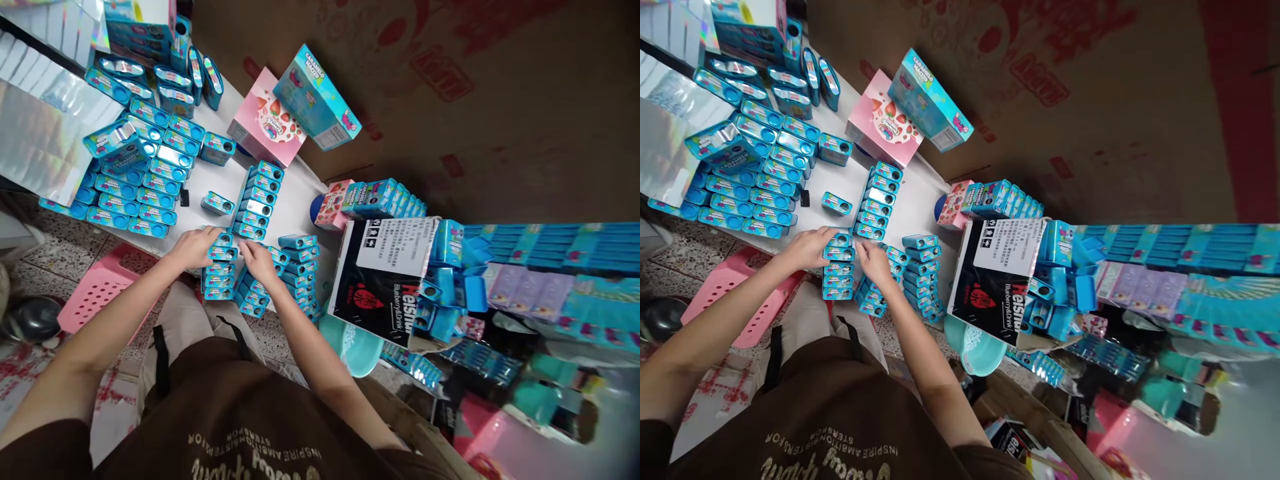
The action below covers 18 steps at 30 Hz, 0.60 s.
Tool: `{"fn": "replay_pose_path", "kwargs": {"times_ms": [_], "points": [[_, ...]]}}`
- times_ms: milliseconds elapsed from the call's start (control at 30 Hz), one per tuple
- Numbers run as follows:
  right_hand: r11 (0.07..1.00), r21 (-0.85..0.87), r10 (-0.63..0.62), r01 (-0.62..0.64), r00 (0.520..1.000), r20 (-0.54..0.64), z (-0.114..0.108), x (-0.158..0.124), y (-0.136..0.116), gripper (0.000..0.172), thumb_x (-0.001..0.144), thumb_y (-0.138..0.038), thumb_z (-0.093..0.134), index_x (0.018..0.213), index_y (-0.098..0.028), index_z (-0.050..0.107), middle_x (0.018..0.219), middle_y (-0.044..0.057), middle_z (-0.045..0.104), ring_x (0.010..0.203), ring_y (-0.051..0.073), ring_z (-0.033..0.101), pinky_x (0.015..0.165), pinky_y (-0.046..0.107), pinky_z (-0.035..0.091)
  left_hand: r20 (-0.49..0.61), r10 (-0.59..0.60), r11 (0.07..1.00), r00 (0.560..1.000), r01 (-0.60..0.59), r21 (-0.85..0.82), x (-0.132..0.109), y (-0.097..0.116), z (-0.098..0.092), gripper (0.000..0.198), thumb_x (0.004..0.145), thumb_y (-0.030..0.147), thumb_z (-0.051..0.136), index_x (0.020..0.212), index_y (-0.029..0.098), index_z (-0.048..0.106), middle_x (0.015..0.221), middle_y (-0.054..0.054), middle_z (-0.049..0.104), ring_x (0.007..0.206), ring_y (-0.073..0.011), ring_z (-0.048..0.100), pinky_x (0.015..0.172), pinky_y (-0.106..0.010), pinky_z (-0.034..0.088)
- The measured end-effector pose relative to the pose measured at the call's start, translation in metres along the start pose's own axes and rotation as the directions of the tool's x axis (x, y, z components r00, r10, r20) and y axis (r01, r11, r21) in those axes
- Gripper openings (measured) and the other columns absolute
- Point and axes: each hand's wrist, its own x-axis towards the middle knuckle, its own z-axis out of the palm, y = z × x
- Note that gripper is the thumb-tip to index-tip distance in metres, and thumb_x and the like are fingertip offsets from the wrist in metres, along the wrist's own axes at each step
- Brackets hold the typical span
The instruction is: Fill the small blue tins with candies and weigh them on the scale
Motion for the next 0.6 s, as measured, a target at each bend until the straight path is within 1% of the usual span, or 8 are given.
{"fn": "replay_pose_path", "kwargs": {"times_ms": [67, 133, 233, 300, 400, 500, 600], "points": [[0.997, 0.075, 0.02, -0.021, 1.0, 0.017, 0.015, -0.005, 0.009, 0.041, 0.097, -0.041, 0.03, 0.106, -0.018, 0.063, 0.1, 0.005, 0.07, 0.092, 0.015, 0.064, 0.08, 0.022, 0.044, 0.014, -0.015, 0.999, 1.0, 0.015, 0.032, 0.003, 0.009, -0.004, 0.067, 0.068, 0.026, 0.059, 0.132, 0.021, 0.038, 0.124, -0.01, 0.055, 0.1, -0.0296, 0.06, 0.08, -0.037, 0.048], [0.989, 0.145, 0.032, -0.034, 0.999, 0.019, 0.025, -0.005, 0.014, 0.041, 0.097, -0.042, 0.03, 0.113, -0.019, 0.061, 0.105, 0.004, 0.069, 0.096, 0.015, 0.064, 0.082, 0.022, 0.044, 0.028, -0.029, 0.999, 0.999, 0.028, 0.041, 0.006, 0.016, -0.007, 0.068, 0.068, 0.026, 0.061, 0.131, 0.02, 0.038, 0.123, -0.011, 0.054, 0.101, -0.0297, 0.06, 0.081, -0.037, 0.048], [0.982, 0.189, 0.02, -0.022, 1.0, 0.01, 0.027, -0.002, 0.016, 0.042, 0.097, -0.041, 0.029, 0.117, -0.019, 0.06, 0.109, 0.004, 0.069, 0.102, 0.014, 0.063, 0.085, 0.022, 0.045, 0.041, -0.059, 0.998, 0.997, 0.058, 0.019, 0.008, 0.02, -0.006, 0.071, 0.067, 0.028, 0.063, 0.132, 0.019, 0.037, 0.123, -0.012, 0.052, 0.104, -0.0307, 0.058, 0.085, -0.037, 0.046], [0.987, 0.162, 0.008, -0.009, 1.0, 0.007, 0.023, 0.001, 0.015, 0.042, 0.098, -0.039, 0.029, 0.118, -0.018, 0.059, 0.11, 0.005, 0.068, 0.104, 0.015, 0.062, 0.087, 0.022, 0.044, 0.026, -0.086, 0.996, 0.996, 0.087, -0.018, 0.01, 0.02, -0.005, 0.073, 0.067, 0.03, 0.065, 0.133, 0.018, 0.036, 0.123, -0.013, 0.051, 0.107, -0.0316, 0.057, 0.088, -0.038, 0.045], [0.997, 0.074, 0.012, -0.012, 1.0, 0.003, 0.017, 0.008, 0.011, 0.038, 0.098, -0.031, 0.03, 0.121, -0.017, 0.058, 0.114, 0.008, 0.066, 0.107, 0.016, 0.06, 0.09, 0.023, 0.042, 0.002, -0.123, 0.99, 0.992, 0.123, -0.064, 0.012, 0.018, -0.003, 0.078, 0.066, 0.032, 0.065, 0.136, 0.017, 0.033, 0.125, -0.012, 0.049, 0.112, -0.0316, 0.054, 0.091, -0.038, 0.043], [0.999, -0.027, 0.046, -0.045, 0.999, 0.024, 0.015, 0.011, 0.006, 0.037, 0.097, -0.025, 0.031, 0.119, -0.014, 0.059, 0.114, 0.01, 0.066, 0.106, 0.018, 0.06, 0.091, 0.025, 0.041, 0.002, -0.116, 0.99, 0.993, 0.116, -0.078, 0.014, 0.016, 0.0, 0.079, 0.065, 0.03, 0.066, 0.136, 0.017, 0.033, 0.127, -0.012, 0.047, 0.113, -0.0314, 0.053, 0.092, -0.037, 0.043], [0.997, -0.066, 0.048, -0.046, 0.999, 0.022, 0.015, 0.01, 0.004, 0.038, 0.097, -0.025, 0.03, 0.118, -0.013, 0.059, 0.114, 0.011, 0.066, 0.104, 0.019, 0.06, 0.091, 0.026, 0.041, -0.014, -0.096, 0.989, 0.995, 0.094, -0.116, 0.013, 0.013, 0.004, 0.079, 0.065, 0.03, 0.066, 0.135, 0.017, 0.034, 0.128, -0.012, 0.046, 0.115, -0.0315, 0.052, 0.093, -0.038, 0.043]]}}
